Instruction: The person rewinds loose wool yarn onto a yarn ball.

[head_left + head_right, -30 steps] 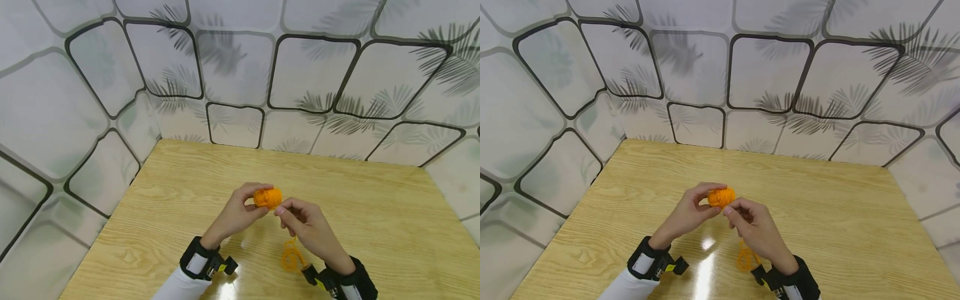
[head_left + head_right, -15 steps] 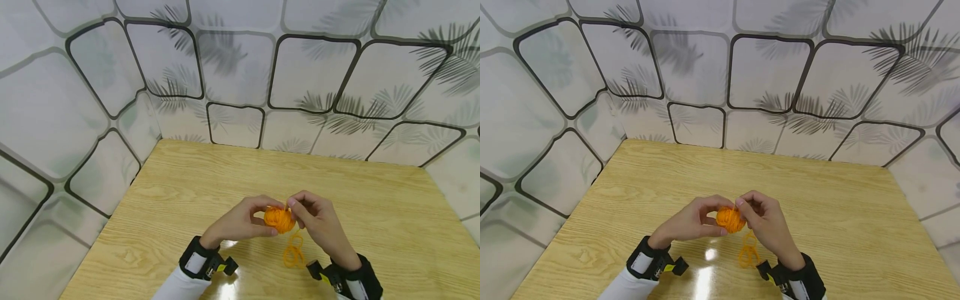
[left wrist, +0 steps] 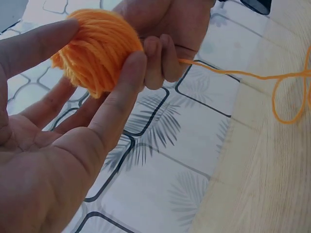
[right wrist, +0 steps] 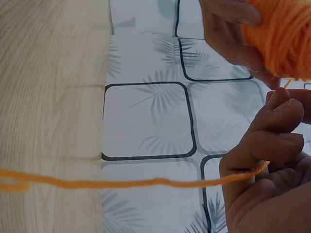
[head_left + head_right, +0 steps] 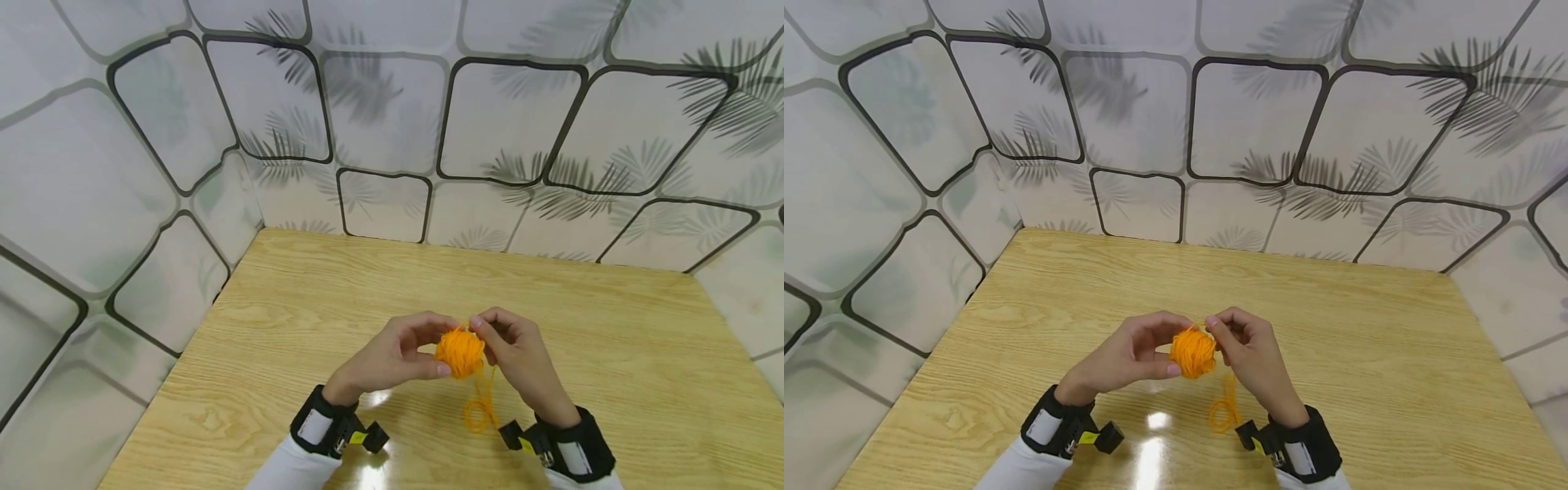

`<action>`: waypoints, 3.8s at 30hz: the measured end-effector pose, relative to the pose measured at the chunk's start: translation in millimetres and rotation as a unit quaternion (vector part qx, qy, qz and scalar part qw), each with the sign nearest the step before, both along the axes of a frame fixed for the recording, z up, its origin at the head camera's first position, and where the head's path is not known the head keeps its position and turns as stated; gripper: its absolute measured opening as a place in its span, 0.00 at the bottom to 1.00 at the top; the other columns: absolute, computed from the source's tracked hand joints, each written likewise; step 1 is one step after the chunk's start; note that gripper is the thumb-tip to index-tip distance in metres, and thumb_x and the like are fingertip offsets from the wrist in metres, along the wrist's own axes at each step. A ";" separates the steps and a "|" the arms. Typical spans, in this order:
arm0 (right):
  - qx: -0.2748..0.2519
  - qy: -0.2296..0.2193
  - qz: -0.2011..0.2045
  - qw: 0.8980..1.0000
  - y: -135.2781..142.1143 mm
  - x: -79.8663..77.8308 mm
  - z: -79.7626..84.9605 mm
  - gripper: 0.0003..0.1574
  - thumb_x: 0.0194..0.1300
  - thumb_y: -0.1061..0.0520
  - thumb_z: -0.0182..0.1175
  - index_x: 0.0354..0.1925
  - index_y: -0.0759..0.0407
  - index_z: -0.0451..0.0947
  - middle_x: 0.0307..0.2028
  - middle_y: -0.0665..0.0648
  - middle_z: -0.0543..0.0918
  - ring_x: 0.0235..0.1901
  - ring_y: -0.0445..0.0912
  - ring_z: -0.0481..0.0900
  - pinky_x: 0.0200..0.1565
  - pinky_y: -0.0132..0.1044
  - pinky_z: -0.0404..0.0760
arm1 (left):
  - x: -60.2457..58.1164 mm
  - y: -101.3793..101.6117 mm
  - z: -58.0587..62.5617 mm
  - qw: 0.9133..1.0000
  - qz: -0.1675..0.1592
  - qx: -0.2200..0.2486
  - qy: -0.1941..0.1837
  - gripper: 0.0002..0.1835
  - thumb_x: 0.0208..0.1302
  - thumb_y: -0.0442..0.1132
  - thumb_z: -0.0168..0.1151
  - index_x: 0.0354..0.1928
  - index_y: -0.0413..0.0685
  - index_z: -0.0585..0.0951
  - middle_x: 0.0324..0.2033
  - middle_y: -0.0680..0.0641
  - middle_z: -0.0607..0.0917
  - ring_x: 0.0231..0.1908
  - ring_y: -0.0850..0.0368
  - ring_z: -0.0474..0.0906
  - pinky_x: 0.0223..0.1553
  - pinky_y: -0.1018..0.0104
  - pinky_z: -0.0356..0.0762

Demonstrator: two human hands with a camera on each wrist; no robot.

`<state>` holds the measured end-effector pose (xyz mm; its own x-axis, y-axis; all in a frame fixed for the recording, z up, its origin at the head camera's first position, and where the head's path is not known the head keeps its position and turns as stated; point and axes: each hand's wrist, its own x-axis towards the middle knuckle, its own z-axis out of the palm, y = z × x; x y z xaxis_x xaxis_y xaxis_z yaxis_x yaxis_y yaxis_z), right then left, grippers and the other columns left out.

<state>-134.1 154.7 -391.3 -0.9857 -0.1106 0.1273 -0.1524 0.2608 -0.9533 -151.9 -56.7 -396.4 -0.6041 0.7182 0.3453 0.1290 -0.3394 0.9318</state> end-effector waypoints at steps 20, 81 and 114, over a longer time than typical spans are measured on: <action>0.051 0.003 0.091 0.995 -21.4 3.0 -13.8 0.17 0.66 0.42 0.51 0.33 0.51 0.77 0.22 0.56 0.74 0.15 0.45 0.64 0.15 0.36 0.66 | -8.7 0.5 -0.3 0.952 0.241 0.126 -0.139 0.26 0.62 0.37 0.58 0.60 0.40 0.63 0.54 0.34 0.70 0.52 0.43 0.72 0.50 0.48 0.70; -0.018 0.056 -0.021 0.998 7.9 0.5 7.4 0.16 0.67 0.49 0.51 0.34 0.62 0.73 0.21 0.60 0.70 0.16 0.49 0.63 0.15 0.39 0.61 | -0.5 1.8 -3.4 0.992 0.002 -0.115 0.057 0.28 0.55 0.32 0.64 0.59 0.44 0.69 0.57 0.45 0.71 0.49 0.54 0.73 0.45 0.57 0.76; 0.069 -0.002 0.099 0.993 -20.0 9.5 -3.1 0.16 0.67 0.43 0.50 0.35 0.51 0.76 0.22 0.55 0.73 0.13 0.44 0.60 0.14 0.36 0.62 | 3.8 2.8 18.0 0.945 0.321 -0.050 0.031 0.26 0.60 0.34 0.59 0.61 0.42 0.69 0.53 0.44 0.73 0.48 0.47 0.72 0.48 0.54 0.73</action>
